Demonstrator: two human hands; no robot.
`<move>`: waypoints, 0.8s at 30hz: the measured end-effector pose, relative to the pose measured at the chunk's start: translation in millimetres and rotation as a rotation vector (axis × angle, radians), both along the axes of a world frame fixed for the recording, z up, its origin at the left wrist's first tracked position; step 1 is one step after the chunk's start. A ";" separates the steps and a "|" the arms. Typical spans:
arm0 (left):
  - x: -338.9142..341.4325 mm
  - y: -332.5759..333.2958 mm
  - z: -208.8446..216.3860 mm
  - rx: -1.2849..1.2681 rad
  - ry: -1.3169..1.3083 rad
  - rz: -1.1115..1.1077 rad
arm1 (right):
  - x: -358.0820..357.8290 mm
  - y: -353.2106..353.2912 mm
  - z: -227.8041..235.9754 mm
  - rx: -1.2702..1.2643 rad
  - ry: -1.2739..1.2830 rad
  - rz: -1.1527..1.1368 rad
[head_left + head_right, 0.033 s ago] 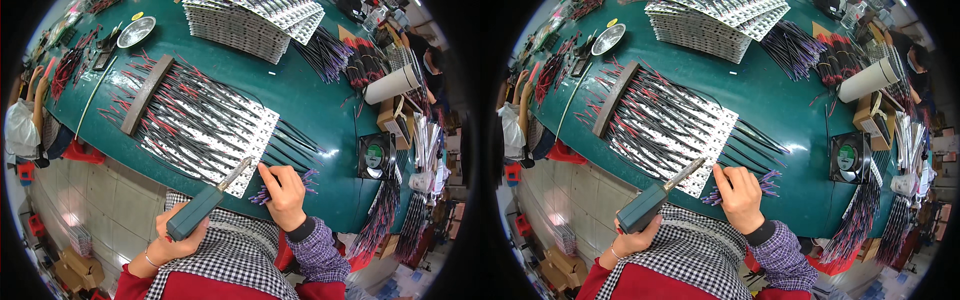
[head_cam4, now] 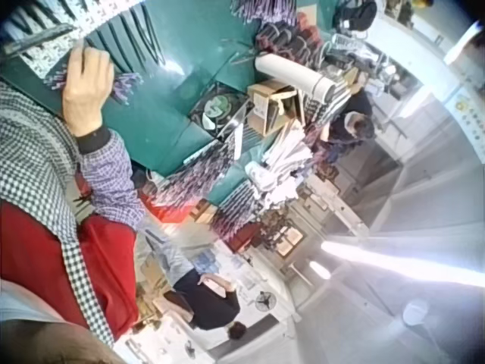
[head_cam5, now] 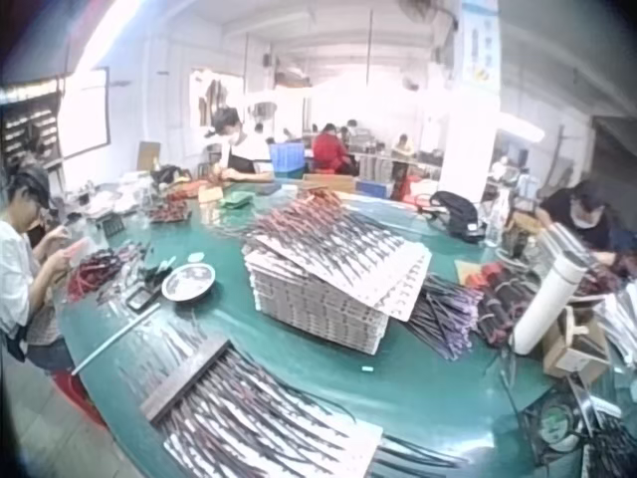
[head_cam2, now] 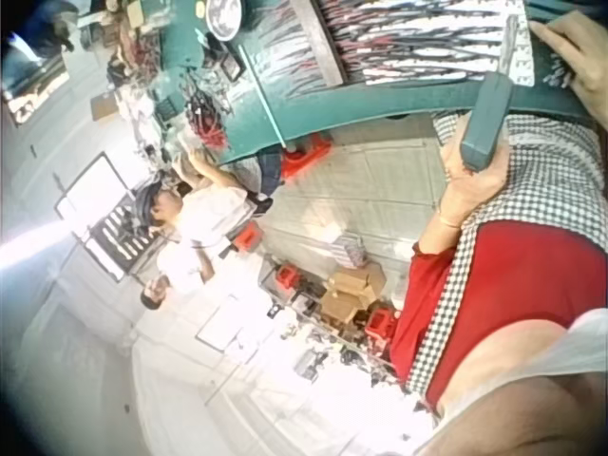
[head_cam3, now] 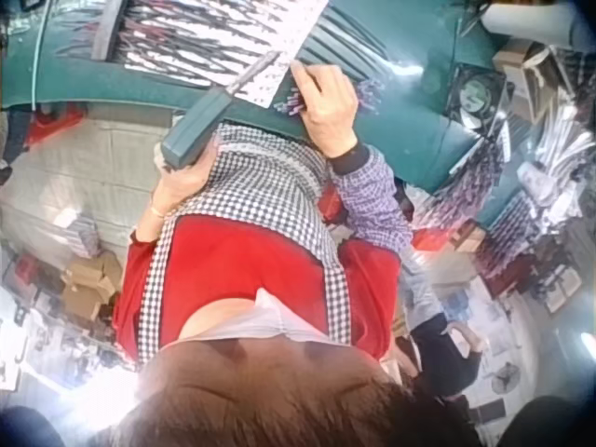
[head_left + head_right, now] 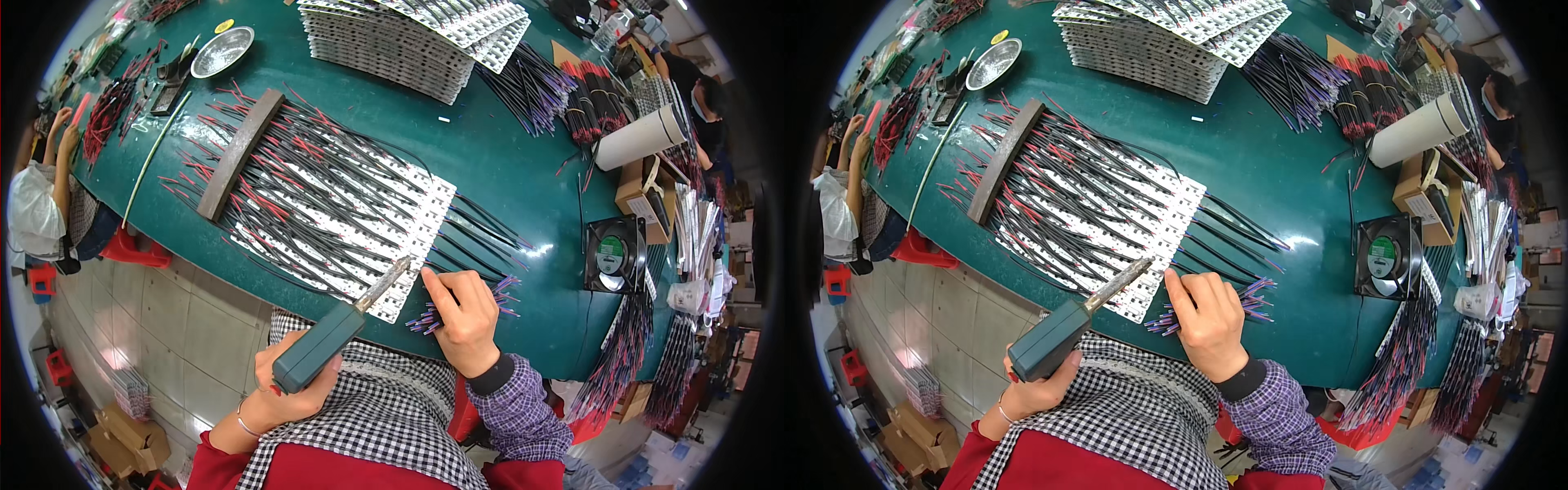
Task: The person solders wire connections on circuit boards using a handheld soldering iron and aligns the wires across the boards by hand and with a stick.
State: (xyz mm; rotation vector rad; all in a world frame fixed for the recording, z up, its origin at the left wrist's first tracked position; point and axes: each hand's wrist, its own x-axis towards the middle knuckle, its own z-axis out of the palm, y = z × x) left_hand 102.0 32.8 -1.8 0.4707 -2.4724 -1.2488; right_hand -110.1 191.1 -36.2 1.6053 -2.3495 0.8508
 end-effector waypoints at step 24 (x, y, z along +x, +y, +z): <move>-4.6 1.5 -2.5 0.154 -0.030 0.007 | 0.2 2.0 3.2 0.021 -0.037 0.012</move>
